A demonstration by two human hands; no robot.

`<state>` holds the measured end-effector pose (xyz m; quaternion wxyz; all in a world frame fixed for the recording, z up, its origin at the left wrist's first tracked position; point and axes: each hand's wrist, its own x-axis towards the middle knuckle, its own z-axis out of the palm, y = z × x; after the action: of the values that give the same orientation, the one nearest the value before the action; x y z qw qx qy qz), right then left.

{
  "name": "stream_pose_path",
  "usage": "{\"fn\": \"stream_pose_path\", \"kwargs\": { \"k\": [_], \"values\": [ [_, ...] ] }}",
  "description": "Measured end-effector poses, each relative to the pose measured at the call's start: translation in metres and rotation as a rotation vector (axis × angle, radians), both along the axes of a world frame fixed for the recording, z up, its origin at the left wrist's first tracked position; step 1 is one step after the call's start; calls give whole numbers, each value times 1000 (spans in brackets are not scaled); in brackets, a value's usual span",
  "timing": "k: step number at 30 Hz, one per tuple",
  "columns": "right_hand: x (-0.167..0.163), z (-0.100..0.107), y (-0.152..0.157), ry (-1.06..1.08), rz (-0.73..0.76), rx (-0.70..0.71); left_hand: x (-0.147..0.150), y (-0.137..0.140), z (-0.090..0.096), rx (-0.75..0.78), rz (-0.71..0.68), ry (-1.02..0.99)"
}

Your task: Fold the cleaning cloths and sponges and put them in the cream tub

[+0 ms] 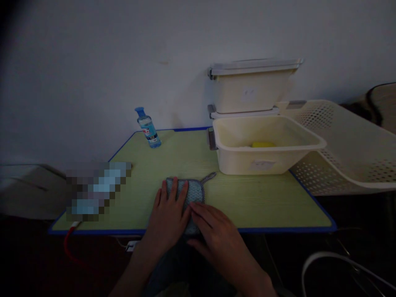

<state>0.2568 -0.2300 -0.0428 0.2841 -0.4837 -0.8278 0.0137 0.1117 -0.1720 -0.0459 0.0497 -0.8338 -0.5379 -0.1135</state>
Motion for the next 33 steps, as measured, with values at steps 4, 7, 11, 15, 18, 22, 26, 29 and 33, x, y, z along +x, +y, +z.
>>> {"fn": "stream_pose_path", "kwargs": {
  "k": [4,7,11,15,18,22,26,29,33],
  "values": [
    [-1,-8,-9,3,16,35,-8,-8,-4,23,-38,4],
    [-2,-11,-11,-5,21,69,-21,-10,-4,20,-137,26],
    [-2,-12,-10,-7,14,117,-45,-9,0,-51,-354,43],
    [-2,-9,-7,19,11,143,-69,-9,1,-138,-465,22],
    [-1,-5,-5,72,-6,90,-80,-10,1,-195,-479,-17],
    [0,-2,-2,116,-59,38,-88,-10,4,-287,-495,-98],
    [-1,2,2,119,-112,-20,-91,-6,6,-327,-480,-235],
    [0,4,4,117,-100,-81,-92,-2,6,-338,-480,-297],
    [4,6,5,88,-64,-98,-94,5,6,-326,-501,-249]
  ]
}}
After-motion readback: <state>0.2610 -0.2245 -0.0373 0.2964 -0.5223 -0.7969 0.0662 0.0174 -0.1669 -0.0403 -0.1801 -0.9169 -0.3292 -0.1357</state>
